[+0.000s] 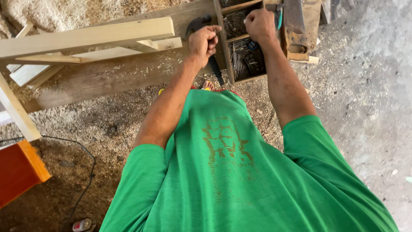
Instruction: The person hammers nails into a light wooden frame laid on a workbench, holding the frame steady with one hand while driving nails with a hammer. They reposition the frame, reach into a compartment box of nails, and continue hammering along the joints.
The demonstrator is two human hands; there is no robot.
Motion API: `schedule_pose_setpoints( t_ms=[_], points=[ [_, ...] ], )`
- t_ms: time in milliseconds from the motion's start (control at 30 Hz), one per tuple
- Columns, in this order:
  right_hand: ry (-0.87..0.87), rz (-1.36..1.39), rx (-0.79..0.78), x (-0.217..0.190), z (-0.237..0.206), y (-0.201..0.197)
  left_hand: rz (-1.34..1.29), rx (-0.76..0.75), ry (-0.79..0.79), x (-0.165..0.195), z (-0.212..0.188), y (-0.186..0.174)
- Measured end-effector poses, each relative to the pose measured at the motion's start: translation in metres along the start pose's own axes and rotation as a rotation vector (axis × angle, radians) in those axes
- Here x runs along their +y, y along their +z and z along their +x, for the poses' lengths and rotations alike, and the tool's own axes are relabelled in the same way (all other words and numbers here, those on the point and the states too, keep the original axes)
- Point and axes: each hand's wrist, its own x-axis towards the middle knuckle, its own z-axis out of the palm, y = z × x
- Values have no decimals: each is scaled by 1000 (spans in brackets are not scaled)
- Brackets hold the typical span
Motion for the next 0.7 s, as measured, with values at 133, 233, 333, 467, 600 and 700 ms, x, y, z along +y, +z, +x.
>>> schedule_pose_setpoints(
  t_ms=[133,233,333,467,600,700],
  points=[
    [39,-57,25,-22,10,26,-189,-9,-104,-13,-21,-10],
    [49,-76,60,-29,18,43,-156,45,-111,-22,-36,-22],
    [180,-125,-133,-25,27,55,-115,73,-88,-30,-46,-38],
    [-78,-209,-5,-11,35,60,-16,48,-6,-37,-43,-54],
    [-36,207,-95,3,28,46,263,124,138,-43,-29,-45],
    [102,722,-256,2,15,29,400,150,389,-44,-16,-23]
  ],
)
